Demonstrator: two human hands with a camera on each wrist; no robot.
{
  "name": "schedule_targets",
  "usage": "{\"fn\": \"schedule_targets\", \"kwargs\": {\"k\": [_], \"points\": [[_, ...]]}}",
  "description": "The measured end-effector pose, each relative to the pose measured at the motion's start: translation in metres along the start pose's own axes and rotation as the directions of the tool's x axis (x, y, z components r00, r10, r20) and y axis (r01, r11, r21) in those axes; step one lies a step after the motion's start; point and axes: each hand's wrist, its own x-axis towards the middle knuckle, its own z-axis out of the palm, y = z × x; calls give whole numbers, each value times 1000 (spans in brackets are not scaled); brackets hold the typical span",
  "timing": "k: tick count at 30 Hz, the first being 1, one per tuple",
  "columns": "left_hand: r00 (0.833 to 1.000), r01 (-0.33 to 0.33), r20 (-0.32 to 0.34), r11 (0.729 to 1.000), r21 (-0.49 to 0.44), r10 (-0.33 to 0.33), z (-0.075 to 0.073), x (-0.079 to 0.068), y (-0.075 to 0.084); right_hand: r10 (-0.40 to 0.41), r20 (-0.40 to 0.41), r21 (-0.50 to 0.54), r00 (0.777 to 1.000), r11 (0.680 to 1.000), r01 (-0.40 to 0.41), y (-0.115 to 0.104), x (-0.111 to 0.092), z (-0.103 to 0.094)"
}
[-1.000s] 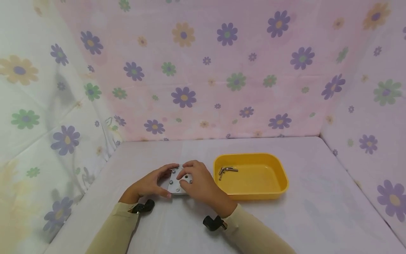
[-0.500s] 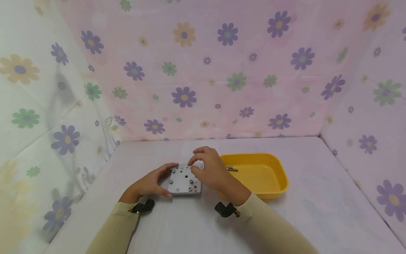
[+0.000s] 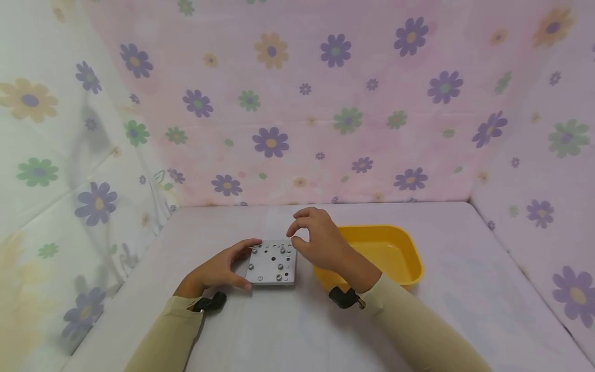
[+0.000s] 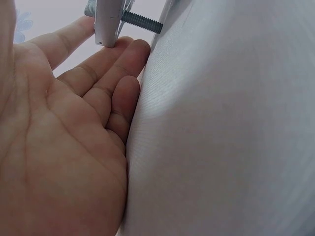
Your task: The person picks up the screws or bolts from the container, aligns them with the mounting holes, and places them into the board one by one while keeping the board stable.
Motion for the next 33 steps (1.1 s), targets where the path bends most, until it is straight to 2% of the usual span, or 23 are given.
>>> {"fn": "schedule_targets", "kwargs": {"k": [16, 26, 33], "points": [[1000, -8, -4, 1000, -6, 8, 3, 3, 0, 34, 45, -49, 998, 998, -32, 20, 2, -19], [1000, -12, 14, 1000, -11, 13, 3, 3, 2, 51, 73, 31, 996, 998, -53, 46, -1, -37], [1000, 17, -6, 1000, -10, -17, 3, -1, 4, 83, 101, 54, 991, 995, -89, 59, -6, -43]]}}
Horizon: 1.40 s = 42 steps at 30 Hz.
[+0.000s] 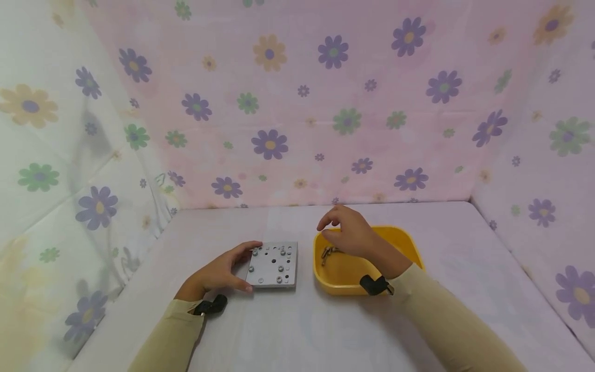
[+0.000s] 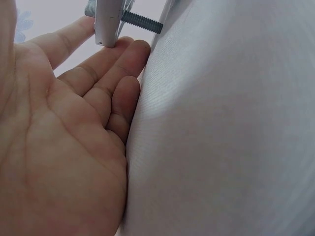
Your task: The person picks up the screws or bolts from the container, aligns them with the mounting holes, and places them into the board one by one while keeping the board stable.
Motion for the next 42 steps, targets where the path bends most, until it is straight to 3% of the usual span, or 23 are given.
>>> {"fn": "schedule_targets", "kwargs": {"k": [16, 27, 42], "points": [[1000, -22, 21, 1000, -9, 22, -1, 1, -5, 30, 30, -54, 999, 998, -28, 26, -1, -8], [1000, -20, 19, 1000, -12, 20, -1, 1, -5, 113, 94, 44, 989, 992, -118, 46, 4, -16], [999, -24, 21, 1000, -16, 24, -1, 1, -5, 108, 179, 116, 978, 985, -130, 63, 11, -14]]}}
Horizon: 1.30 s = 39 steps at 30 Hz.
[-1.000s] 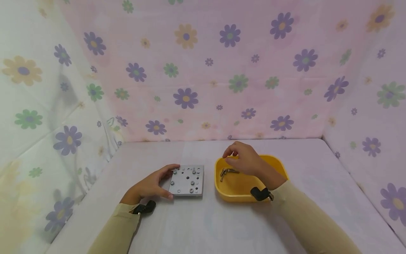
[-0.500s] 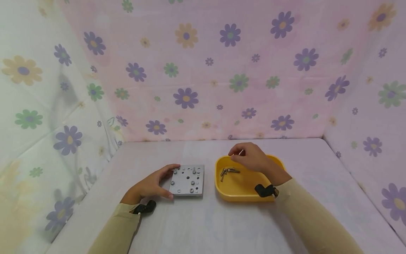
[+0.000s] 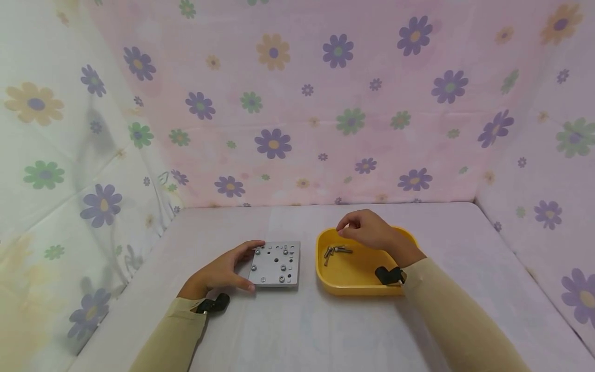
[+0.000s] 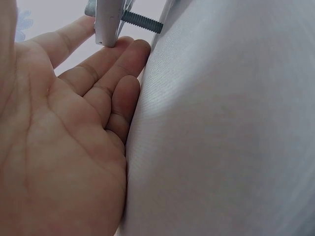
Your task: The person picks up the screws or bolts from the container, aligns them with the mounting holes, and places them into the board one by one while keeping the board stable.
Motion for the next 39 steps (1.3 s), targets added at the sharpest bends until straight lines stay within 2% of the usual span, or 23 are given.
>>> {"fn": "schedule_targets", "kwargs": {"k": [6, 18, 26, 39], "points": [[1000, 4, -4, 1000, 9, -4, 1, 1, 1, 34, 47, 25, 998, 999, -35, 7, 3, 4], [1000, 8, 1, 1000, -13, -8, 1, 1, 3, 132, 145, -34, 981, 991, -129, 17, 8, 11], [1000, 15, -6, 1000, 3, -15, 2, 1, 2, 104, 163, -90, 981, 992, -90, 19, 8, 15], [1000, 21, -4, 1000, -2, -21, 0, -1, 1, 124, 170, -159, 978, 982, -97, 21, 12, 21]]}}
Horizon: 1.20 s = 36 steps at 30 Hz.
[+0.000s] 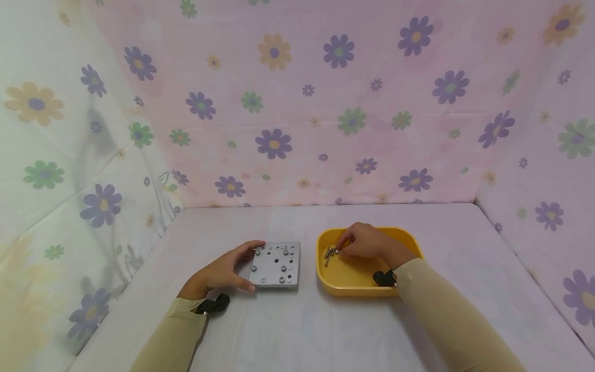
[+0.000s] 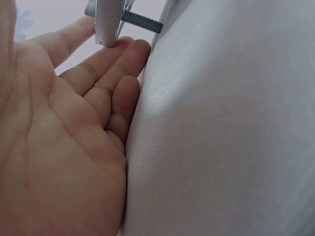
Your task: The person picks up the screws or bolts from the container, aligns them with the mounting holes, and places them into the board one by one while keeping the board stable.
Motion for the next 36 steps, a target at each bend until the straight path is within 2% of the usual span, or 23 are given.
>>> {"fn": "schedule_targets", "kwargs": {"k": [6, 13, 26, 32, 36], "points": [[1000, -1, -2, 1000, -7, 1, -1, -1, 2, 46, 23, -14, 999, 999, -46, -6, -1, 1], [1000, -4, -2, 1000, 2, 4, -1, 0, 1, 52, 61, -2, 997, 999, -52, -4, -2, 2], [1000, -3, 2, 1000, -11, 3, 0, -2, 1, 10, 53, -37, 999, 999, -8, -5, -2, 3], [1000, 7, 0, 1000, 3, -7, 1, -3, 2, -13, 16, -66, 1000, 998, 14, -6, -2, 0], [1000, 13, -3, 1000, 8, -13, 0, -2, 2, -7, 0, -46, 1000, 999, 7, -8, -2, -2]]}}
